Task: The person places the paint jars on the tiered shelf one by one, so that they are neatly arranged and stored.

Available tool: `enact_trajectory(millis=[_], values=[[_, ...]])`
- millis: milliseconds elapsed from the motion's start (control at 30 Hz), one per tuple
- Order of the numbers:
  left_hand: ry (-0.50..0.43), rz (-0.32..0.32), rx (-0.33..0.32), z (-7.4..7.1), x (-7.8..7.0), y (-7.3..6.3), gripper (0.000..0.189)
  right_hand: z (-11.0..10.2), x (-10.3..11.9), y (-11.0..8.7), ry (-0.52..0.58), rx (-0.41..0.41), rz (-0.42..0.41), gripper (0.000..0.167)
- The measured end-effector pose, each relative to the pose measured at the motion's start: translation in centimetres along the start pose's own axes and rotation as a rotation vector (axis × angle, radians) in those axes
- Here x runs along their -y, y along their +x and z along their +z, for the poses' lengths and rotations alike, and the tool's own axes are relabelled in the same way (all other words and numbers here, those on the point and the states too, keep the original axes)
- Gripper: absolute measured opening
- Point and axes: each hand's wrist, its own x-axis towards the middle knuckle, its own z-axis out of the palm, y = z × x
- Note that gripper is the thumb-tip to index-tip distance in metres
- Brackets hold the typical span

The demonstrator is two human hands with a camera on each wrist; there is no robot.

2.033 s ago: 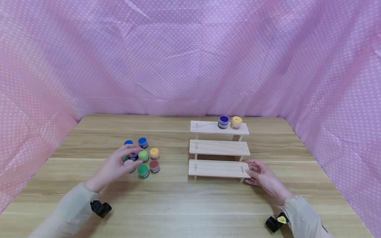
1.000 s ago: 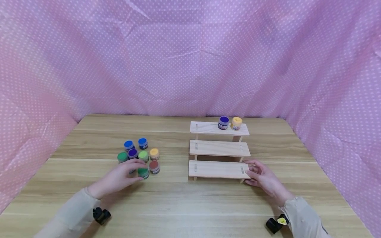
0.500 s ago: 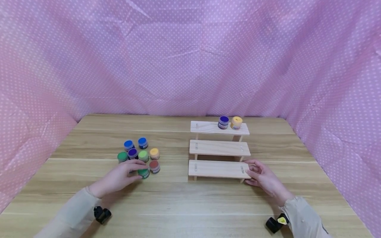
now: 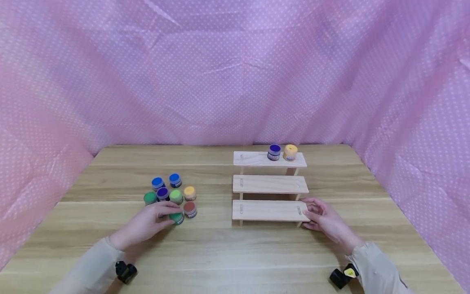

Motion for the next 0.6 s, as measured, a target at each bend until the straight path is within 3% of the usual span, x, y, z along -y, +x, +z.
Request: enact_trajectory(millis=[333, 600], values=[[-0.013, 0.008, 0.010, -0.23, -0.07, 0.52, 0.033, -0.26, 0.13, -0.22, 0.003, -0.010, 0.022, 0.030], [-0.015, 0.002, 0.010, -0.51, -0.10, 0.20, 0.033, -0.11, 0.22, 0.02, -0.003, 0.010, 0.021, 0.028]])
